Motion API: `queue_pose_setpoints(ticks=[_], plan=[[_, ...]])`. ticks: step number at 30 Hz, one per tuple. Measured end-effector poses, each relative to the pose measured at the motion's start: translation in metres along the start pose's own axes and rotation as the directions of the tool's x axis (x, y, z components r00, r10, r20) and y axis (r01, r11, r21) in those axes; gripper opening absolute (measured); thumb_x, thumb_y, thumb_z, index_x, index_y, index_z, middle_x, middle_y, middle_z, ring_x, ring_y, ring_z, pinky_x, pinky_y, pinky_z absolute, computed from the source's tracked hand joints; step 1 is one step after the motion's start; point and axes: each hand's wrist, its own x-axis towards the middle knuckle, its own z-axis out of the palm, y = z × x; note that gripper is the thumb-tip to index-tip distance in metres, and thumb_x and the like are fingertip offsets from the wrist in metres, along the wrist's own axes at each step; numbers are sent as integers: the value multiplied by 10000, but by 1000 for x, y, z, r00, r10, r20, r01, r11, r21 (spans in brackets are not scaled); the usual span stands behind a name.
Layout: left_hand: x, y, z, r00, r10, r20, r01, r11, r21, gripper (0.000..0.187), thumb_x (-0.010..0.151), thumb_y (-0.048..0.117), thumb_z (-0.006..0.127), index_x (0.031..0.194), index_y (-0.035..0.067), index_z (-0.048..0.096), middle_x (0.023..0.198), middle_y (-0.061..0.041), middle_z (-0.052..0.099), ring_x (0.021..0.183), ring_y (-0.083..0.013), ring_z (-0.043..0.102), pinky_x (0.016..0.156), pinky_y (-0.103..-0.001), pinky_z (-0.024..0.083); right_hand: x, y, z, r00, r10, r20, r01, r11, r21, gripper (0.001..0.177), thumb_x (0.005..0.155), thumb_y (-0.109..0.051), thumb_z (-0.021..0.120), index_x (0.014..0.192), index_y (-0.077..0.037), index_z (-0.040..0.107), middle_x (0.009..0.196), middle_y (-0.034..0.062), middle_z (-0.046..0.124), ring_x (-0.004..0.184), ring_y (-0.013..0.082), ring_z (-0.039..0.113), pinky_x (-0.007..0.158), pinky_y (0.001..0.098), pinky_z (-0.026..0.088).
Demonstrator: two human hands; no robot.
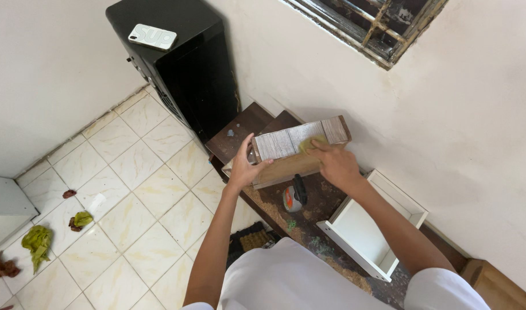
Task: The person sprays a cloth with liquid from a spray bottle and wipes the top surface of a small wooden drawer unit. They repeatedly spray the cloth and rub the surface in circular motions, covering the entire top area.
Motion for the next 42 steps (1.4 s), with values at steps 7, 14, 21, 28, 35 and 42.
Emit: queue_pose_setpoints(ticks=[7,14,21,28,35,42], plan=[[6,13,22,992,-128,-3,128,984,125,1333,663,397,968,1581,40,70,1573,-302,275,1445,-422,361,1181,-489,345,43,23,-4,963,126,-237,-129,992,4,488,796,-54,674,1239,-249,731,1451,33,619,913,356,730,752,463,606],[1,18,38,986,-37,-160,56,992,117,1310,607,391,999,1533,-7,163,1505,-283,354,1406,-404,424,1149,-478,402,3,15,2,994,40,-103,-35,998,49,517,783,-28,634,1239,-258,720,1434,-7,632,885,320,745,744,457,608],[2,21,35,984,-28,-176,39,998,57,1232,580,337,1006,1487,2,243,1426,-244,474,1340,-353,518,1128,-437,439,49,34,-6,958,127,-256,-129,992,10,537,705,-73,708,1217,-232,733,1433,41,615,945,358,718,753,470,595],[-1,24,37,982,-66,-178,69,998,11,1247,582,288,1001,1510,-6,222,1428,-226,490,1322,-326,541,1126,-418,440,8,29,2,986,-67,-153,82,993,90,553,767,-19,639,1261,-256,719,1447,11,611,1017,317,728,779,461,599],[2,22,38,976,-19,-219,25,999,22,1264,556,292,1024,1511,3,247,1442,-222,478,1335,-332,525,1130,-413,437,43,50,-3,968,60,-245,-55,998,27,532,806,-12,632,1271,-251,730,1469,47,601,977,351,714,816,478,586],[1,22,40,974,-7,-227,20,998,55,1235,563,290,1029,1491,12,263,1441,-211,489,1337,-335,528,1128,-417,436,6,33,10,985,-110,-135,123,988,95,559,751,-1,651,1251,-239,730,1463,25,595,981,331,725,757,451,600]])
